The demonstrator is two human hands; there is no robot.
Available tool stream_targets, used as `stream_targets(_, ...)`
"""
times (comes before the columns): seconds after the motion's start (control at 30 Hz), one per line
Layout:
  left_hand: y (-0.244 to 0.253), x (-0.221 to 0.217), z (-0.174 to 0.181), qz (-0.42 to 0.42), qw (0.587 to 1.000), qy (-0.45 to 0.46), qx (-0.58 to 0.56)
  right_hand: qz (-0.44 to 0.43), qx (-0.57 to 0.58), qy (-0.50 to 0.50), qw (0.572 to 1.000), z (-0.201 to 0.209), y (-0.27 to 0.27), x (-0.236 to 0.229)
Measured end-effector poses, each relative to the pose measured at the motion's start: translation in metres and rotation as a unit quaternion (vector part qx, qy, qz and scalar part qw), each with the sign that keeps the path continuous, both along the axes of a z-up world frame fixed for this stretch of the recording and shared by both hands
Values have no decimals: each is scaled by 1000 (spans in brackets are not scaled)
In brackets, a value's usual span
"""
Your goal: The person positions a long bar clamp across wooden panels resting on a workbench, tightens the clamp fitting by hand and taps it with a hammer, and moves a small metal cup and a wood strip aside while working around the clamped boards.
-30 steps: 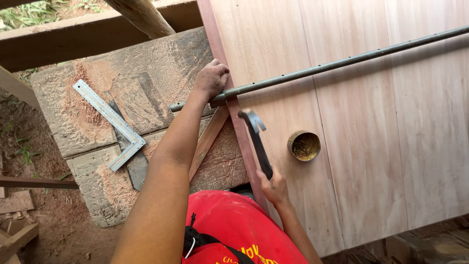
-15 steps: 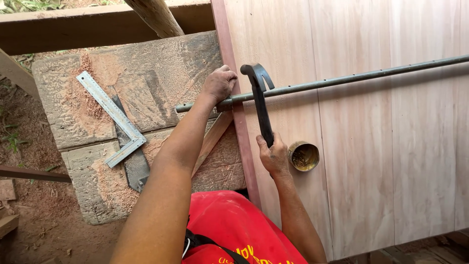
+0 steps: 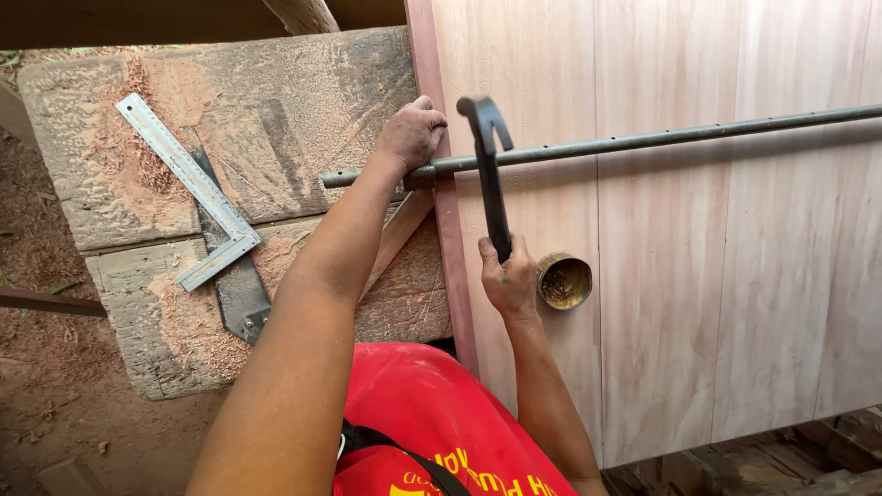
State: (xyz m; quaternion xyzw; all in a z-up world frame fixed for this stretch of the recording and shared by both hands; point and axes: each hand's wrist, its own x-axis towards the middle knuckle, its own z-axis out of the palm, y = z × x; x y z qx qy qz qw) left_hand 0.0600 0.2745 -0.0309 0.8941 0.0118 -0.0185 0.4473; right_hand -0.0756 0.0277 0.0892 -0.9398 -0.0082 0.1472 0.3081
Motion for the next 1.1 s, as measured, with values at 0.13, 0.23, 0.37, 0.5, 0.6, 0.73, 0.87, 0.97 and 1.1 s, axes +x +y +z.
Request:
stream_targets(0.13, -3, 0, 0, 1, 1000, 8, -2, 24, 31, -95, 995, 0, -5, -7)
stream_targets(0.23, -2, 1, -1, -2, 1000, 22, -1, 45, 50, -131, 989, -17, -9, -5)
stream_targets(0.37, -4, 0, 6, -12, 999, 45, 9, -12, -17, 107, 994, -3, 9, 9)
stream_targets(0.5, 1, -2, 0, 3, 996, 88, -32, -26, 60, 56, 996, 8, 0, 4)
stream_targets(0.6, 3, -16, -26, 63, 992, 72, -76, -1, 118, -90, 989, 40, -1, -2)
stream_targets(0.73, -2, -19, 14, 76, 995, 40, -45, 0, 186, -179, 966, 63, 2, -2)
stream_targets(0.87, -15, -6, 22, 27, 994, 95, 56, -5, 248, -172, 953, 64, 4, -2)
stream_targets(0.97, -17, -1, 13, 28, 993, 85, 78, -28, 220, -139, 965, 44, -7, -8)
stream_targets(1.1, -21, -3, 5, 64, 994, 50, 69, -50, 192, -82, 977, 26, -19, -25)
